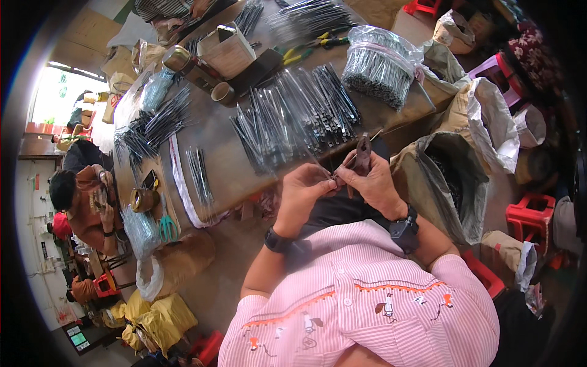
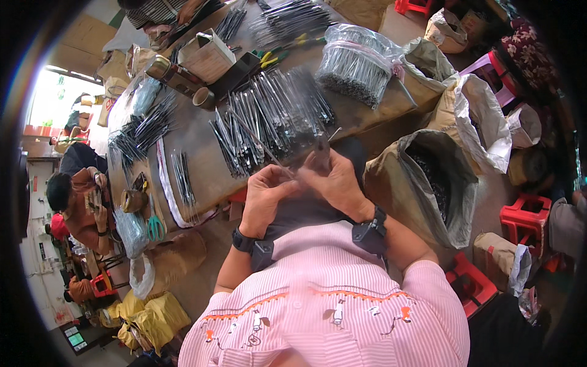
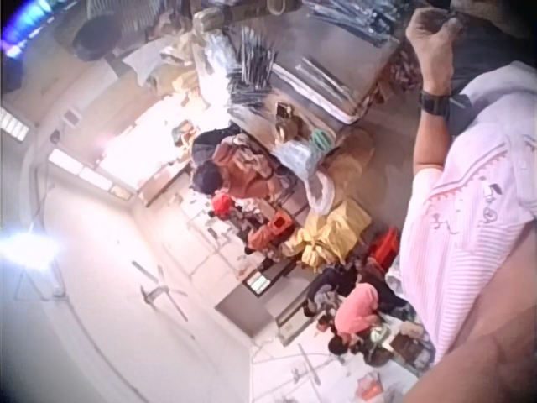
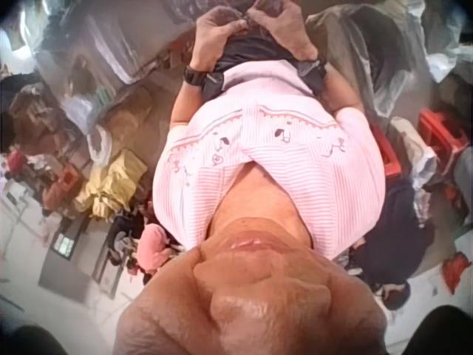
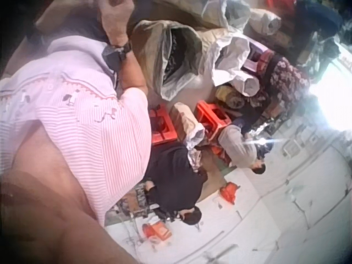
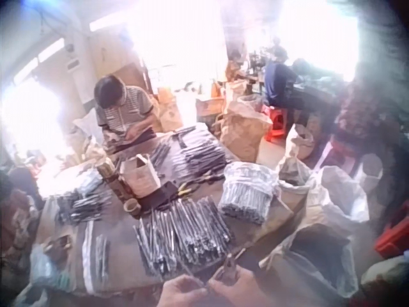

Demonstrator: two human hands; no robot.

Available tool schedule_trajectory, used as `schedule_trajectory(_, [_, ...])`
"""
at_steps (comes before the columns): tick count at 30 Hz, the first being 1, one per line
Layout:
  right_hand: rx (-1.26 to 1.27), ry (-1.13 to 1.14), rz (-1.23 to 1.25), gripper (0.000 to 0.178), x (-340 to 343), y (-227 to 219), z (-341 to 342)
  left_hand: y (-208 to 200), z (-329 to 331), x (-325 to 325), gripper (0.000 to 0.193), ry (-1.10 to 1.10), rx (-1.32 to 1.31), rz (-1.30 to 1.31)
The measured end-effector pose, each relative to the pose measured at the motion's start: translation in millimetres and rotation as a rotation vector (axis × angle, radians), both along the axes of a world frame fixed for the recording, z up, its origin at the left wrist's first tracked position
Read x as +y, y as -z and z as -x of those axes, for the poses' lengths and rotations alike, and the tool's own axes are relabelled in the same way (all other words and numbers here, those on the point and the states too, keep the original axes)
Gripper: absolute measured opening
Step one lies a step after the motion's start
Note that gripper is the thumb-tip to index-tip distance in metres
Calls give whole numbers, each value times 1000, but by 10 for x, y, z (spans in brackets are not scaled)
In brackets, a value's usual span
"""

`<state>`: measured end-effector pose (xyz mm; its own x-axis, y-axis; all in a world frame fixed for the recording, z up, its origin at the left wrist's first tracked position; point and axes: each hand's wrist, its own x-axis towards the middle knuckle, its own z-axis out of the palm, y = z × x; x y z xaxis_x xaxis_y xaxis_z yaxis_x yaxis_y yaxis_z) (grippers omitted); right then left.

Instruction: The person repeatedly picks up metal rods from a table, uses pliers to cut them, and places the cut pieces back on the table. The process is continuous and repetitive throughout the clip.

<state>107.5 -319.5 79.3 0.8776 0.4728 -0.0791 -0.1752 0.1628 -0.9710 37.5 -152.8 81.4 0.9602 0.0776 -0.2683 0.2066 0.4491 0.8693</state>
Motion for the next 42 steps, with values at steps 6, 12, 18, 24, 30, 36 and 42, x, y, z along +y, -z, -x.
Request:
schedule_trajectory(6, [37,241,-109,20,-54,-91,-219,-40,69,100,20,26,84,-43])
schedule_trajectory(12, [178,-34,-19,23,-113,-59,-230,2,83,12,21,234,8,-134])
schedule_trajectory(18, [423,-60,-51,22,-147,3,-181,-75,94,43,26,342,134,-53])
schedule_trajectory(24, [371,-17,-69,18,-75,40,-164,-77,63,0,26,234,64,106])
schedule_trajectory(30, [205,-26,55,17,1,21,-97,-13,17,62,13,154,358,421])
schedule_trajectory(36, [346,-7,64,22,-36,107,-62,138,24,-23,14,57,157,221])
schedule_trajectory(42, [925,163,-451,34,-235,269,-152,38,34,19,18,-1,129,68])
